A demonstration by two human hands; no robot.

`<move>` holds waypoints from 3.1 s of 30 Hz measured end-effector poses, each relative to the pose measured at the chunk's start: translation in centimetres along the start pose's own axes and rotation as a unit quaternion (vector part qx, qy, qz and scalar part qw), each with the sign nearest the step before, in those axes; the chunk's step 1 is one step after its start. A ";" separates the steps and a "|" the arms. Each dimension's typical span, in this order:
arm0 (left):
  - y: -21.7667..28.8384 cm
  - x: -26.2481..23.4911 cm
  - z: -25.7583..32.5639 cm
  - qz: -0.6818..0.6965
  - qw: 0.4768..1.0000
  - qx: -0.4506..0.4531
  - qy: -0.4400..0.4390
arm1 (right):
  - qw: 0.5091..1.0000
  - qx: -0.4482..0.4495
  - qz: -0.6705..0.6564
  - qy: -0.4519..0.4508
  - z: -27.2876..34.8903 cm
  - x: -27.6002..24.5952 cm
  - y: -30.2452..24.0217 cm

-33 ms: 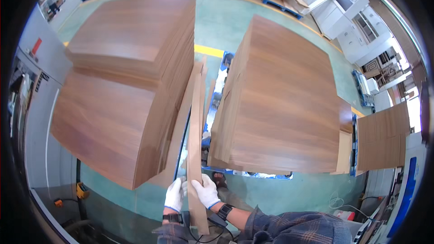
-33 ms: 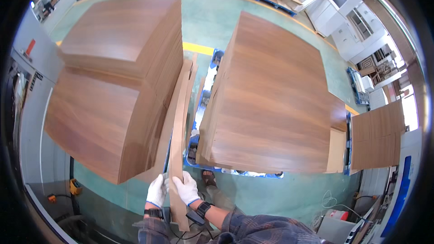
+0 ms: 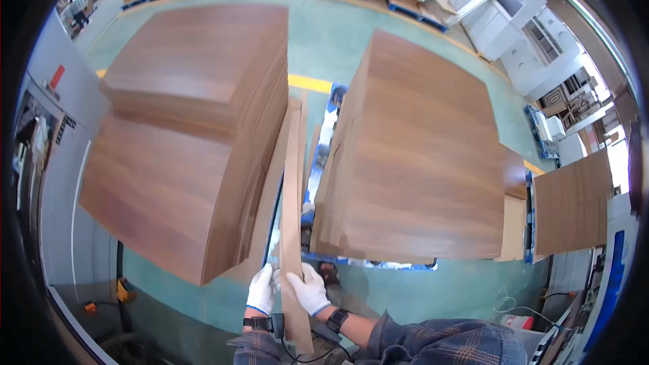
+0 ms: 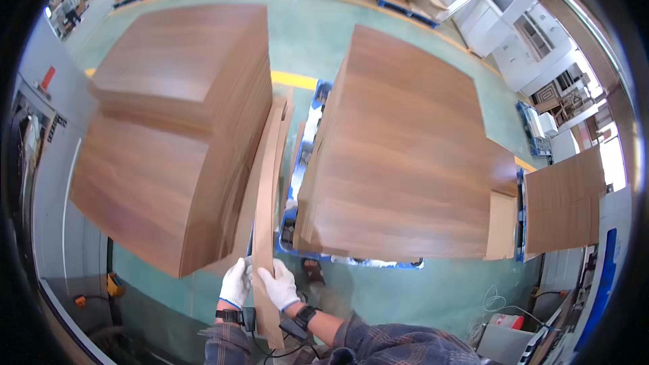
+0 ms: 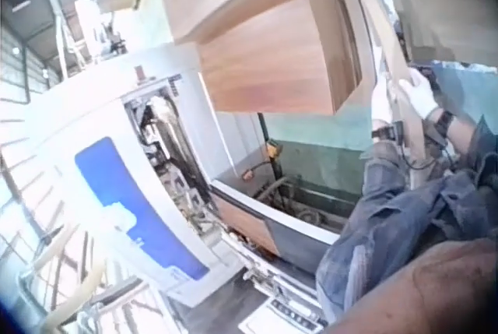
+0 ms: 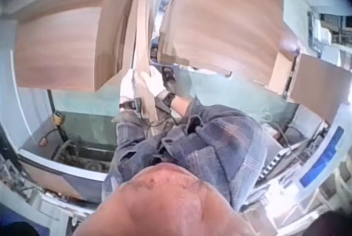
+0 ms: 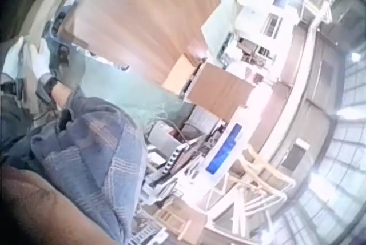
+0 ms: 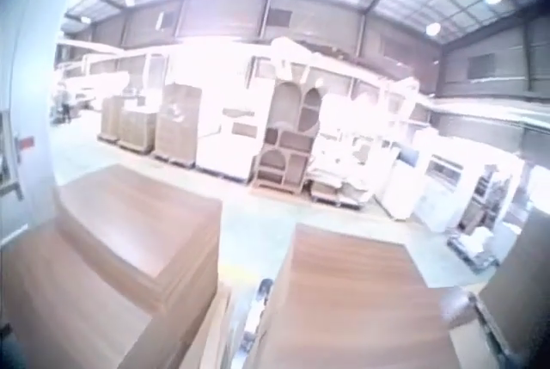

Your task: Moving wooden boards onto a processing table, applying an edge treatment with a handheld tool, and stacking them onto pallets.

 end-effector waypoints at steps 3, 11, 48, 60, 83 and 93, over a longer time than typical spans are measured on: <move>4.2 8.3 0.2 0.077 0.994 -0.013 -0.072 | 0.999 -0.024 -0.021 -0.002 1.1 -2.7 -6.2; 7.9 27.1 2.4 -0.052 0.976 0.101 -0.187 | 0.988 -0.117 -0.084 0.057 -1.7 -14.3 -15.4; -12.5 34.8 -0.4 0.006 0.996 -0.024 -0.087 | 0.887 -0.020 0.339 0.313 -9.2 -56.8 -6.0; -11.5 32.2 -2.7 -0.126 0.991 -0.027 0.036 | 0.833 0.085 0.522 0.159 -9.5 -66.6 -5.9; -14.3 30.3 -1.6 -0.164 0.977 -0.063 0.117 | 0.821 -0.020 0.528 0.217 -9.1 -64.8 -6.0; -15.7 29.0 -2.3 -0.091 0.993 -0.051 0.057 | 0.878 -0.093 0.417 0.213 -8.0 -68.5 -5.7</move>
Point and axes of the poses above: each hand's wrist, its own z-axis away from the middle knuckle, its own x-axis out of the palm, y = z × x, the point moved 6 cm from there along -z, towards the middle knuckle, and after that the axes turned 1 degree about y, right-handed, at the moved point
